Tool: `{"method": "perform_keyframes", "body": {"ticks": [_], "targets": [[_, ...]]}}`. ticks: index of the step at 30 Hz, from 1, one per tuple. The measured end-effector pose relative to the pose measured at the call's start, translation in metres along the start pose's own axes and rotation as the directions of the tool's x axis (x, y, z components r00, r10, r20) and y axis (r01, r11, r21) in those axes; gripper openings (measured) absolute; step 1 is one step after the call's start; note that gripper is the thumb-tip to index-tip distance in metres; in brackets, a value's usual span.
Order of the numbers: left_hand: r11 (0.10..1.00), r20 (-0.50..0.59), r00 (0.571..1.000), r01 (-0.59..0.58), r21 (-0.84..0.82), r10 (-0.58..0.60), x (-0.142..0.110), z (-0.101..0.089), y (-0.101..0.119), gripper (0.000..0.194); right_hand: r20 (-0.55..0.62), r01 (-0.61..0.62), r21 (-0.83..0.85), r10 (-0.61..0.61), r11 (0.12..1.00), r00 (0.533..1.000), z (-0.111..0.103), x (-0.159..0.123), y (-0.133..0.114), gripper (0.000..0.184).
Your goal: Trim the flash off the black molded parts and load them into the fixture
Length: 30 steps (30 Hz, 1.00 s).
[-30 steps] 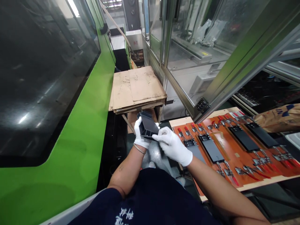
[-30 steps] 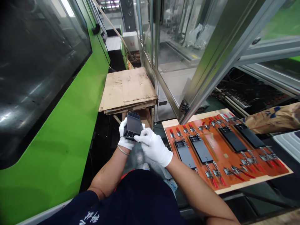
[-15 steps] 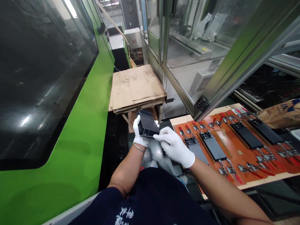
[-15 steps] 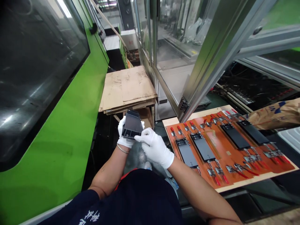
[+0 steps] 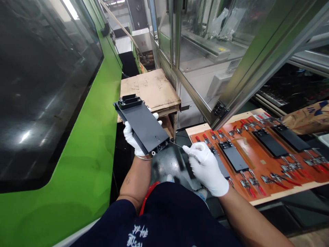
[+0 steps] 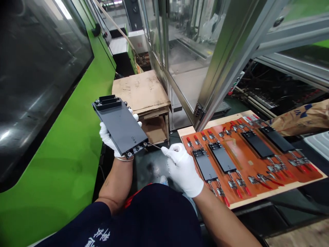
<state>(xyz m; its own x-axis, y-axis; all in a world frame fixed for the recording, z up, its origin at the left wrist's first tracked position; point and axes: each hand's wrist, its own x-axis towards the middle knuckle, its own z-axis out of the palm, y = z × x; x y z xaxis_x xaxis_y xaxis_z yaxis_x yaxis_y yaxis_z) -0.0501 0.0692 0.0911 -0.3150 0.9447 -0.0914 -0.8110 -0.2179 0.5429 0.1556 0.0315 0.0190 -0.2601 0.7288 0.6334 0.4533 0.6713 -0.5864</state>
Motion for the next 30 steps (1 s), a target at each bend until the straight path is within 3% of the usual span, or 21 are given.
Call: {"method": "perform_keyframes", "body": {"ticks": [4,8,12,18,23,25,30], "targets": [[0.998,0.043,0.998,-0.053,0.018,0.053,-0.002,0.000,-0.003,0.059,0.016,-0.071,0.053,0.070,0.996,0.997,0.006,-0.001,-0.005,0.035],[0.986,0.109,0.985,-0.142,0.081,0.133,0.001,-0.009,-0.004,0.059,0.110,-0.229,0.203,0.210,0.952,0.972,0.008,0.002,-0.015,0.026],[0.976,0.206,0.965,-0.186,0.112,0.161,0.005,-0.019,-0.003,0.066,0.029,-0.202,0.184,0.201,0.962,0.979,0.011,0.003,-0.018,0.024],[0.965,0.194,0.961,-0.223,0.137,0.195,0.006,-0.022,-0.004,0.063,0.035,-0.185,0.154,0.182,0.971,0.983,0.018,0.000,-0.017,0.029],[0.965,0.176,0.959,-0.241,0.101,0.221,0.008,-0.022,-0.005,0.061,0.126,-0.296,0.207,0.275,0.932,0.953,0.017,0.004,-0.020,0.030],[0.965,0.168,0.959,-0.245,0.094,0.227,0.010,-0.024,-0.005,0.059,0.123,-0.271,0.219,0.249,0.937,0.961,0.015,0.004,-0.023,0.028],[0.965,0.175,0.962,-0.232,0.119,0.210,0.014,-0.028,-0.008,0.061,0.037,-0.014,0.196,0.007,0.981,0.999,0.015,-0.003,-0.032,0.034]]}}
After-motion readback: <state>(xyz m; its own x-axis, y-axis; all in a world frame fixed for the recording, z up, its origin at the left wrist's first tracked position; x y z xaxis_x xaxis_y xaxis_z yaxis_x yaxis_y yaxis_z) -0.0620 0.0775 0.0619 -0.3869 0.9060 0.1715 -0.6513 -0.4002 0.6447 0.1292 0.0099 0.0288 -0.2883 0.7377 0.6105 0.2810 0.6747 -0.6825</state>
